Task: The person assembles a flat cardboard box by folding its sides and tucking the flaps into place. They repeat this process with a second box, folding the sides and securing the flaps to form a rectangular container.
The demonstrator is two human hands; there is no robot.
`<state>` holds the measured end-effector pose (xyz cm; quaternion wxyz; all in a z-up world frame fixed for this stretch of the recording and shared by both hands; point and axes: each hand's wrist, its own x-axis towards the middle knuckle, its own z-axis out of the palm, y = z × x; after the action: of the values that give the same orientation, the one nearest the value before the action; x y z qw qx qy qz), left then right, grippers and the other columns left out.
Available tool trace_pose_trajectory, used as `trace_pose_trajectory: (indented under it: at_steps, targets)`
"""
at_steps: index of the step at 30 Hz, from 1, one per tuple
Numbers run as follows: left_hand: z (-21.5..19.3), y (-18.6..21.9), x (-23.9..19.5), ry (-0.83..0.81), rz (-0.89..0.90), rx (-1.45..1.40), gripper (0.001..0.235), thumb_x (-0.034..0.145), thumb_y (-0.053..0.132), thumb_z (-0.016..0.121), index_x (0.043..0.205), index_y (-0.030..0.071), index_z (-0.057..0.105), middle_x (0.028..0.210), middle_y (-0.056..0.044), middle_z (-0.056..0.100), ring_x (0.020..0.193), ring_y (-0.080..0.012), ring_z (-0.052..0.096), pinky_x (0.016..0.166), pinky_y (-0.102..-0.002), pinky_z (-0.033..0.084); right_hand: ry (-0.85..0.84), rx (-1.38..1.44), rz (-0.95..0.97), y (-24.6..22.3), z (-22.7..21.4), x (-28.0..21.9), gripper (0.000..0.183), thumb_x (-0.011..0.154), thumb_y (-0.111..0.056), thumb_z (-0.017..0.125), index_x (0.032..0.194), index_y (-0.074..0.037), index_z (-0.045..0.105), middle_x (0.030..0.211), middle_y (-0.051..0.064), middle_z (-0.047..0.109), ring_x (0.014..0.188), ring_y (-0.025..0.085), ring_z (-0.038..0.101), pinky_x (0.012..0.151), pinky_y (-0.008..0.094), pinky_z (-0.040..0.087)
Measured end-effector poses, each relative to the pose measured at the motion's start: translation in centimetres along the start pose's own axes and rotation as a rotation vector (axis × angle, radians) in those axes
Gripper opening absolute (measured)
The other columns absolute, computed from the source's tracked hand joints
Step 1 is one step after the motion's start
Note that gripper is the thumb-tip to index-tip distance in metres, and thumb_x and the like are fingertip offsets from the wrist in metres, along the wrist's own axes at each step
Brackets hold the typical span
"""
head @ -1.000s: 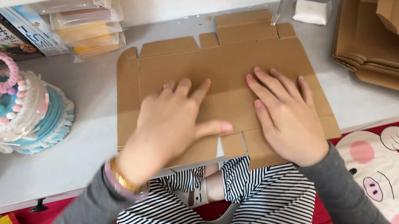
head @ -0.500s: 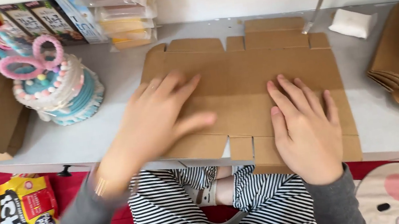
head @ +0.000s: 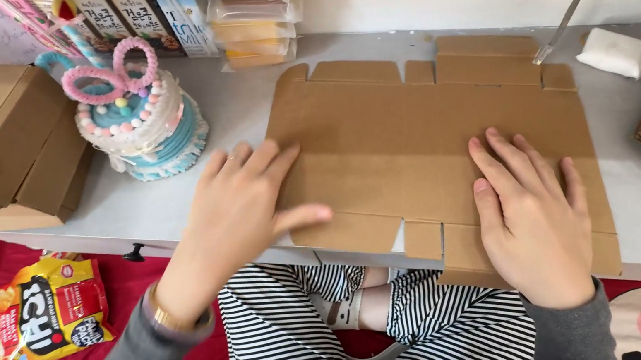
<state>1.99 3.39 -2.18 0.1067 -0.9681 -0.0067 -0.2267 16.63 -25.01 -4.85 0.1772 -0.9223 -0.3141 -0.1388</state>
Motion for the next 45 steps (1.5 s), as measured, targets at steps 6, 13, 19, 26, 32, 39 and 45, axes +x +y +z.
trace_pose_trajectory:
  at_steps: [6, 13, 19, 26, 32, 39, 45]
  targets:
    - [4.3, -2.7, 6.4, -0.052, -0.066, -0.065, 0.090, 0.088, 0.089, 0.045, 0.122, 0.009, 0.069, 0.115, -0.012, 0.073, 0.094, -0.0369, 0.070, 0.078, -0.047, 0.052, -0.057, 0.026, 0.021, -0.2, -0.3, 0.1, 0.049, 0.103, -0.029, 0.038, 0.149, -0.024, 0.054, 0.158, -0.004, 0.048, 0.147, 0.021, 0.038, 0.118, 0.057, 0.018]
    - [2.4, -3.7, 9.0, -0.490, -0.283, -0.308, 0.093, 0.084, 0.087, 0.039, 0.142, 0.014, 0.047, 0.126, -0.015, 0.063, 0.110, -0.0405, 0.062, 0.083, -0.054, 0.050, 0.152, 0.188, -0.120, -0.2, -1.4, -1.5, 0.025, 0.103, -0.014, 0.054, 0.119, -0.014, 0.073, 0.129, 0.001, 0.070, 0.124, 0.019, 0.061, 0.112, 0.049, 0.037]
    - [1.1, -3.4, 1.0, -0.161, -0.083, -0.345, 0.096, 0.084, 0.078, 0.057, 0.146, 0.006, 0.052, 0.133, -0.018, 0.052, 0.117, -0.0430, 0.054, 0.093, -0.059, 0.047, 0.190, -0.064, -0.430, 1.4, -3.5, -6.8, 0.071, 0.079, -0.053, 0.068, 0.139, -0.017, 0.059, 0.145, 0.001, 0.061, 0.138, 0.019, 0.056, 0.128, 0.051, 0.029]
    - [0.3, -1.9, -6.1, -0.011, 0.094, -0.153, 0.122, 0.068, 0.090, 0.070, 0.149, 0.001, 0.046, 0.149, -0.012, 0.050, 0.133, -0.0298, 0.048, 0.109, -0.047, 0.038, 0.323, -0.315, -0.426, 3.6, -2.5, -8.6, 0.048, 0.094, -0.009, 0.064, 0.142, -0.011, 0.062, 0.148, 0.006, 0.064, 0.136, 0.023, 0.062, 0.119, 0.042, 0.044]
    - [-2.2, -1.6, -6.9, 0.154, 0.034, -0.326, 0.062, 0.069, 0.016, 0.073, 0.131, 0.011, 0.063, 0.131, -0.003, 0.064, 0.114, -0.0248, 0.060, 0.096, -0.042, 0.043, 0.399, 0.106, -0.377, 2.0, -4.4, -9.9, 0.032, 0.088, 0.003, 0.070, 0.120, 0.003, 0.069, 0.131, 0.017, 0.070, 0.126, 0.030, 0.068, 0.119, 0.045, 0.049]
    - [-7.7, -1.8, -5.3, 0.510, -0.056, -0.570, 0.037, 0.092, 0.010, 0.070, 0.129, 0.007, 0.064, 0.132, -0.010, 0.064, 0.121, -0.0296, 0.062, 0.101, -0.042, 0.045, 0.214, 0.356, 0.177, 3.2, -8.5, -13.3, 0.045, 0.070, 0.009, 0.069, 0.114, 0.010, 0.074, 0.139, 0.025, 0.068, 0.127, 0.026, 0.067, 0.079, 0.036, 0.057]
    - [-12.8, -2.5, -0.6, 0.824, 0.040, -0.818, 0.037, 0.082, -0.015, 0.056, 0.115, -0.004, 0.068, 0.115, -0.016, 0.069, 0.110, -0.0318, 0.066, 0.099, -0.041, 0.052, 0.571, 0.778, 0.314, 3.6, -9.3, -15.7, 0.055, 0.090, -0.010, 0.065, 0.144, -0.002, 0.058, 0.131, 0.013, 0.066, 0.111, 0.021, 0.066, 0.085, 0.030, 0.057]
